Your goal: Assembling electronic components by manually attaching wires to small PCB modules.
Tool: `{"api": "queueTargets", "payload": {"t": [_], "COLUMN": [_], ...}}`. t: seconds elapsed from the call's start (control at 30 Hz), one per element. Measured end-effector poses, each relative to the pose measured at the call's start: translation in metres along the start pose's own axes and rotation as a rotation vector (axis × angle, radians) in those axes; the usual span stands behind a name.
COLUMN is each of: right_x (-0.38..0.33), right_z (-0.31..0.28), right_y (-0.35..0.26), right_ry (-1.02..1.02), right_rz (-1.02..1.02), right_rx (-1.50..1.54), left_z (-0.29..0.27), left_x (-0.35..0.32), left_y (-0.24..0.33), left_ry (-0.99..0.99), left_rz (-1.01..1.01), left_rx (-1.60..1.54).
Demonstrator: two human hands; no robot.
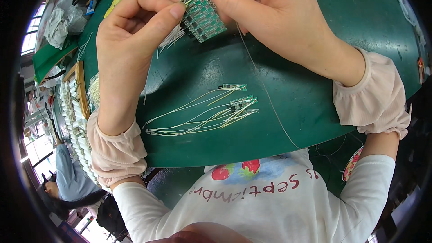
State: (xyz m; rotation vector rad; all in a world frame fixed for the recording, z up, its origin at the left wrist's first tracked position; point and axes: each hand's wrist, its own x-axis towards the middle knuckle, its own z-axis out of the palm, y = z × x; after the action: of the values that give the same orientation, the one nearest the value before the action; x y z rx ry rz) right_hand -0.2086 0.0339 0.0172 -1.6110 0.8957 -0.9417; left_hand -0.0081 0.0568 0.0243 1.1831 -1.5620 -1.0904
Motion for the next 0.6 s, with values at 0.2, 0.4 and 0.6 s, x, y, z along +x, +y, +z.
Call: {"api": "queueTargets", "payload": {"t": [0.2, 0.4, 0.6], "right_x": [0.036, -0.002, 0.001], "right_z": [-0.003, 0.009, 0.001], "right_y": [0.043, -0.012, 0.013], "right_ry": [-0.11, 0.045, 0.041], "right_rz": [-0.591, -0.049, -0.166], "right_rx": [0.189, 0.032, -0.064], "left_z": [0.002, -0.011, -0.009], "left_x": [0.005, 0.007, 0.008], "left_y": [-0.002, -0.016, -0.013], "left_ry": [-0.043, -0.038, -0.053], "left_rz": [0.022, -0.055, -0.05], "left_rx": [-0.047, -0.136, -0.216]}}
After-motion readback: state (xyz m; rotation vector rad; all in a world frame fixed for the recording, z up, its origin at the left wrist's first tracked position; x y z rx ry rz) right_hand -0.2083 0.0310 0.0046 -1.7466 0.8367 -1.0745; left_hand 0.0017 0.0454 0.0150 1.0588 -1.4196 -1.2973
